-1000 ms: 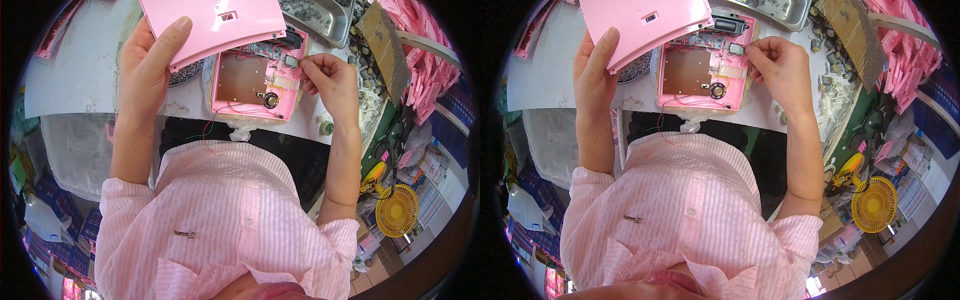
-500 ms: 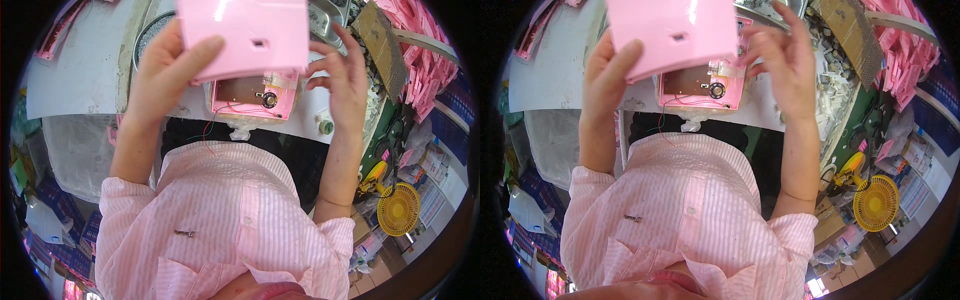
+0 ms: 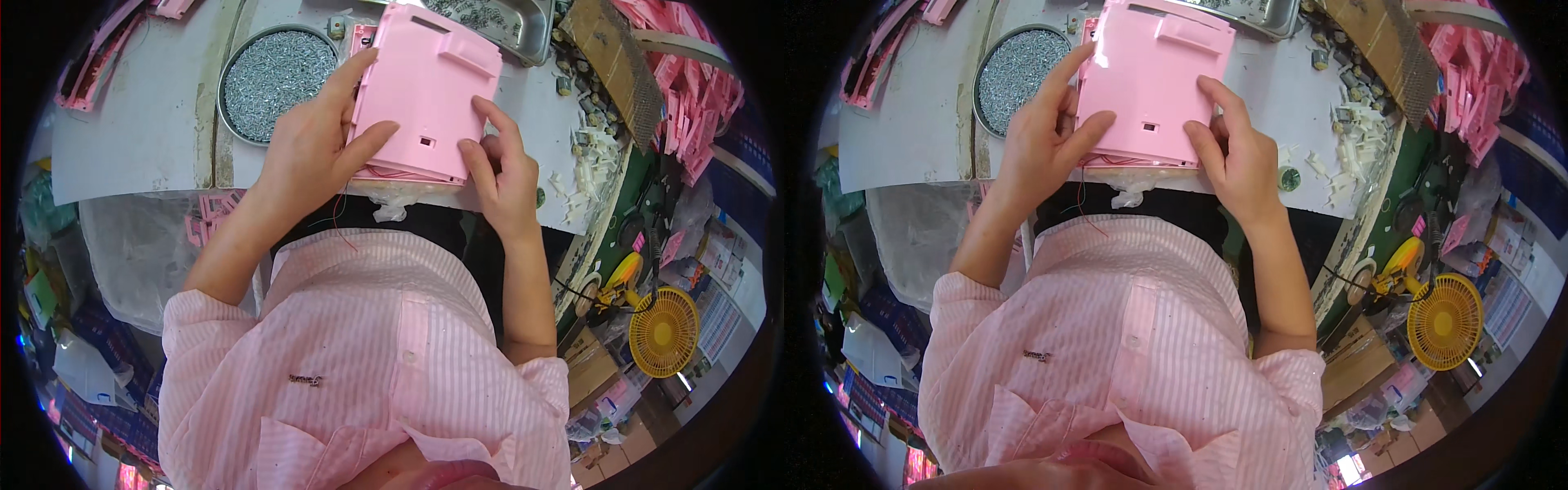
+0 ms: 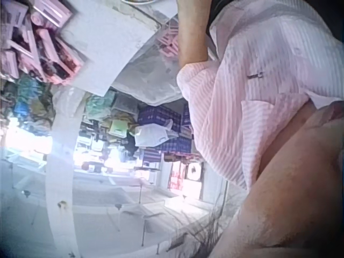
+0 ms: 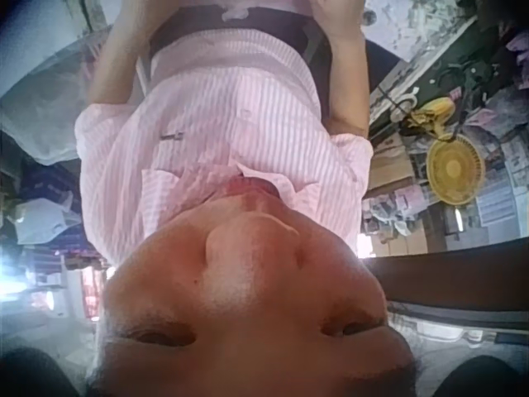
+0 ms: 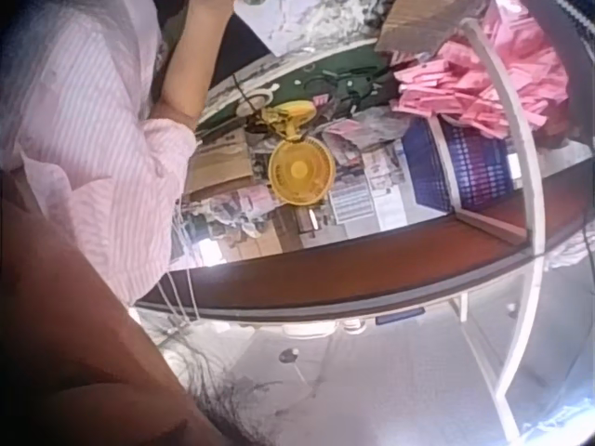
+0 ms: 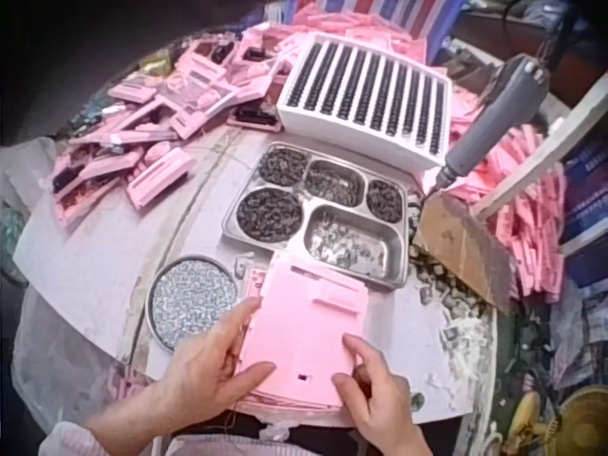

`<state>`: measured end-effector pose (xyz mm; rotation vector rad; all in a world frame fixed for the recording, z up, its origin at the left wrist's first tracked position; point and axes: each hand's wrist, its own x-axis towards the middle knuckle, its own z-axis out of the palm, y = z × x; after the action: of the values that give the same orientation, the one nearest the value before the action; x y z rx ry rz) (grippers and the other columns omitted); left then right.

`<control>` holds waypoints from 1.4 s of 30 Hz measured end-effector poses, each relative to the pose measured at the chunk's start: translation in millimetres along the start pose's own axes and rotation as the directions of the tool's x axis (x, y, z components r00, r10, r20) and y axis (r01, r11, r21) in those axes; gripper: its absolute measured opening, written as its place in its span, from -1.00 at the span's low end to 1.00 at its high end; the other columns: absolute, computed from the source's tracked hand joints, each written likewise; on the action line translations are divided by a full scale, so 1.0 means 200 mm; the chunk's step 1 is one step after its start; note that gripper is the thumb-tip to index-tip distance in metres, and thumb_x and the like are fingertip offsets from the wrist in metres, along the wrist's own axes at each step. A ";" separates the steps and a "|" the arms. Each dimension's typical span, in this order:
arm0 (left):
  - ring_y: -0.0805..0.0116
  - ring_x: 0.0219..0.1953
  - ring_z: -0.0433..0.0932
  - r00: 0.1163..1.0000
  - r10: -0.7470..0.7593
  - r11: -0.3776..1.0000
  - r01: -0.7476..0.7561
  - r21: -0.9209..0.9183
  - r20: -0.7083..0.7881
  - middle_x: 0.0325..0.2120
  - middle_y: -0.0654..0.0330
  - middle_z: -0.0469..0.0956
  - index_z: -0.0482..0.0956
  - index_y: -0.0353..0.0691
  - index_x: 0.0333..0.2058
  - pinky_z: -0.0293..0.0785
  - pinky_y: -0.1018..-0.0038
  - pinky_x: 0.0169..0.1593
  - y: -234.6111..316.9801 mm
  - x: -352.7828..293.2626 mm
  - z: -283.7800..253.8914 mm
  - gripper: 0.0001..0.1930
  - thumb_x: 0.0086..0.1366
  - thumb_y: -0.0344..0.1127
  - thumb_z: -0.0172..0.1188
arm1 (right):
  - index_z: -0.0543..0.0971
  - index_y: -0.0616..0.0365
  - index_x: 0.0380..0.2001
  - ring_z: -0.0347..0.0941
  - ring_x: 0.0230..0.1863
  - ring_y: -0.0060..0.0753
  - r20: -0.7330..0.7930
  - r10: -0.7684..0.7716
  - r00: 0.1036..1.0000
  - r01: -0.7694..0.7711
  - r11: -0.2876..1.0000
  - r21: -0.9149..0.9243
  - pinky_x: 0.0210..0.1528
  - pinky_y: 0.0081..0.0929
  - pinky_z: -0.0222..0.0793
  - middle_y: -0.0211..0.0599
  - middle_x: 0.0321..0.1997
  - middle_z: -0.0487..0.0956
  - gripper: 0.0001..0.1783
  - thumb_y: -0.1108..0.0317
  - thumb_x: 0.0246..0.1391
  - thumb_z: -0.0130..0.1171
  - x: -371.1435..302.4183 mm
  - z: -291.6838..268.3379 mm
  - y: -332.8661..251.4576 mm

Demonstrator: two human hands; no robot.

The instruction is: The recorder is assembling an electronic toy by soldering internal wires and using a power screwdriver to secure the plastic housing.

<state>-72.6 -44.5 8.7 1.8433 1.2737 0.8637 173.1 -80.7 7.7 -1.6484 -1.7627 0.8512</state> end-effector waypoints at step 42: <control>0.36 -0.73 0.38 0.993 -0.116 0.984 0.112 0.136 0.025 -0.73 0.23 0.39 0.43 -0.25 0.23 0.31 0.41 -0.59 0.02 -0.13 -0.07 -0.39 0.21 -0.32 0.38 | 0.43 0.17 0.25 0.50 -0.68 -0.26 0.374 -0.308 0.875 0.454 0.789 -0.413 -0.59 -0.35 0.39 -0.34 -0.68 0.53 -0.29 0.10 0.06 0.29 0.27 -0.05 -0.23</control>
<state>-90.0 -66.9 17.2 1.8595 1.4320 0.6986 148.2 -27.5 49.0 -1.3999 -2.5834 0.4851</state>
